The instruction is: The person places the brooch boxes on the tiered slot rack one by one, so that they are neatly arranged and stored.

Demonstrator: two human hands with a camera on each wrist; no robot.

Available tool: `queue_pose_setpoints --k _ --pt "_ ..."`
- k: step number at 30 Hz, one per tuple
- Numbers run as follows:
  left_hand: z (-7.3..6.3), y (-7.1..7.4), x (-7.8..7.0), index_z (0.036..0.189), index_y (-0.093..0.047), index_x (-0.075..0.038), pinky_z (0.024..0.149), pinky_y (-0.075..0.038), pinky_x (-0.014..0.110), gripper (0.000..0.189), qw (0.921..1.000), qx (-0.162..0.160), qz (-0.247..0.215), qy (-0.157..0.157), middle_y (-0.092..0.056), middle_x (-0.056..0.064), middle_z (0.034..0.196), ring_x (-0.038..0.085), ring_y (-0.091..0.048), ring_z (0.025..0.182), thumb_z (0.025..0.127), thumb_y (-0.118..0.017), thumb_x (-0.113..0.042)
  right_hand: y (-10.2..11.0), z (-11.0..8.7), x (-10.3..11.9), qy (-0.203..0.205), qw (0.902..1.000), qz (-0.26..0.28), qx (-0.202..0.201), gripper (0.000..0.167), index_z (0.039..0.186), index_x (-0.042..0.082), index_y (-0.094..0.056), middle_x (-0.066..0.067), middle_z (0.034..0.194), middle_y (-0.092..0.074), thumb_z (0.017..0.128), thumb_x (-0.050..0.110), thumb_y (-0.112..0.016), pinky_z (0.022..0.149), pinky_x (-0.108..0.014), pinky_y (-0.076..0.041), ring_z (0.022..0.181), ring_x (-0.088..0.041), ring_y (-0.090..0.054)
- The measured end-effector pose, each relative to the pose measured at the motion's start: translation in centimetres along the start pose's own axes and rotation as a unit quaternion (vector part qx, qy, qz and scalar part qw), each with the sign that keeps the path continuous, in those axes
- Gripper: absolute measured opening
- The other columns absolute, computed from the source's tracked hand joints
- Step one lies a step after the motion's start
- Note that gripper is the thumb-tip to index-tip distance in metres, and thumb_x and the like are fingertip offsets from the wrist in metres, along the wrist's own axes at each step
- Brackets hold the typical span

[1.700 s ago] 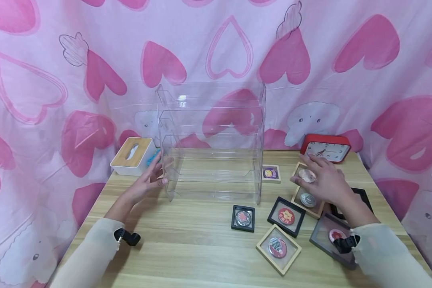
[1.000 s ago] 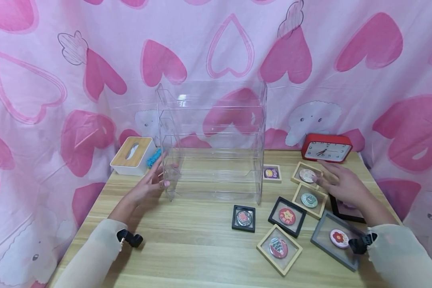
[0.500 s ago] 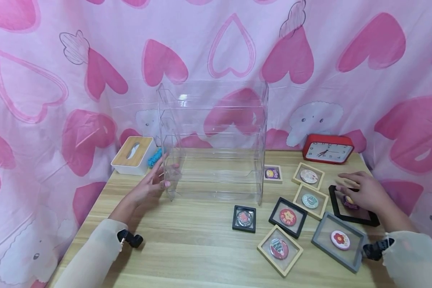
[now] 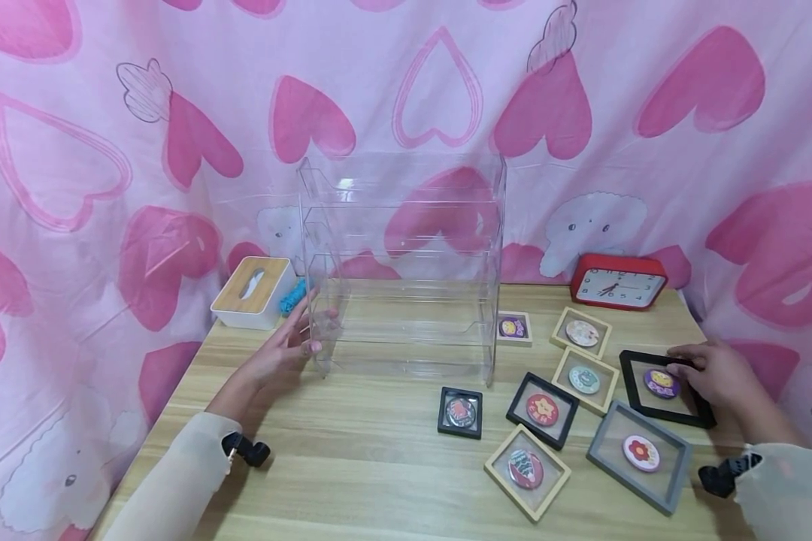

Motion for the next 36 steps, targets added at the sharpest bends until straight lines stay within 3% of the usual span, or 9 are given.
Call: queue_pose_setpoints --k 5,9,21,24,29,36 --pt "0.1 -0.1 0.1 0.176 -0.002 -0.049 0.132 -0.017 0.079 0.104 1.0 0.0 -0.003 -0.002 -0.026 0.021 0.183 0.053 -0.023 0.168 0.107 -0.064 -0.003 -0.1 -0.4 -0.8 -0.019 0.9998 0.008 0.001 0.026 0.115 -0.013 -0.074 -0.019 0.088 -0.061 0.1 0.007 -0.079 0.068 -0.034 -0.038 0.079 -0.031 -0.051" --pt "0.2 -0.3 0.1 0.177 -0.002 -0.048 0.132 -0.018 0.078 0.103 1.0 0.004 -0.003 -0.007 -0.024 0.023 0.182 0.054 -0.022 0.168 0.107 -0.063 -0.001 0.0 -0.7 -1.0 -0.022 0.9996 0.012 -0.01 0.019 0.111 -0.011 -0.075 -0.016 0.086 -0.062 0.1 0.004 -0.078 0.065 -0.03 -0.036 0.077 -0.028 -0.05" --pt "0.1 -0.3 0.0 0.177 -0.003 -0.048 0.132 -0.018 0.079 0.103 1.0 -0.002 0.0 -0.002 -0.024 0.022 0.183 0.052 -0.024 0.169 0.107 -0.065 -0.005 0.8 -1.0 -1.2 -0.034 0.9988 0.032 -0.018 0.022 0.118 -0.011 -0.073 -0.037 0.108 -0.07 0.106 0.008 -0.072 0.06 -0.018 -0.04 0.079 -0.033 -0.06" --pt "0.1 -0.2 0.1 0.177 -0.002 -0.048 0.132 -0.018 0.078 0.103 1.0 -0.003 0.003 -0.003 -0.024 0.023 0.183 0.052 -0.024 0.169 0.108 -0.065 -0.004 1.3 -1.2 -1.0 -0.018 0.9984 0.036 -0.041 0.018 0.116 -0.01 -0.073 -0.037 0.107 -0.071 0.105 0.004 -0.073 0.06 -0.014 -0.038 0.077 -0.014 -0.057" --pt "0.0 0.0 0.4 0.176 -0.005 -0.052 0.132 -0.015 0.08 0.102 0.9999 -0.009 -0.006 0.013 -0.024 0.019 0.184 0.05 -0.022 0.17 0.108 -0.065 -0.004 2.4 -1.1 -0.1 0.019 0.9943 0.048 -0.093 0.011 0.11 -0.009 -0.075 -0.04 0.107 -0.072 0.1 -0.009 -0.072 0.061 -0.005 -0.035 0.079 0.022 -0.036" --pt "-0.1 -0.1 0.5 0.176 -0.005 -0.052 0.132 -0.012 0.08 0.103 0.9996 -0.008 -0.013 0.022 -0.024 0.016 0.184 0.049 -0.019 0.171 0.107 -0.064 -0.003 3.6 -0.9 1.6 -0.006 0.9912 0.075 -0.109 0.017 0.122 -0.006 -0.072 -0.039 0.12 -0.068 0.107 0.001 -0.067 0.063 -0.003 -0.036 0.086 0.027 -0.031"
Point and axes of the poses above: each hand's wrist, its own z-axis towards the middle knuckle, its own y-axis out of the back of the hand, x = y × z, the point moved 6 cm from there along z, towards the middle knuckle
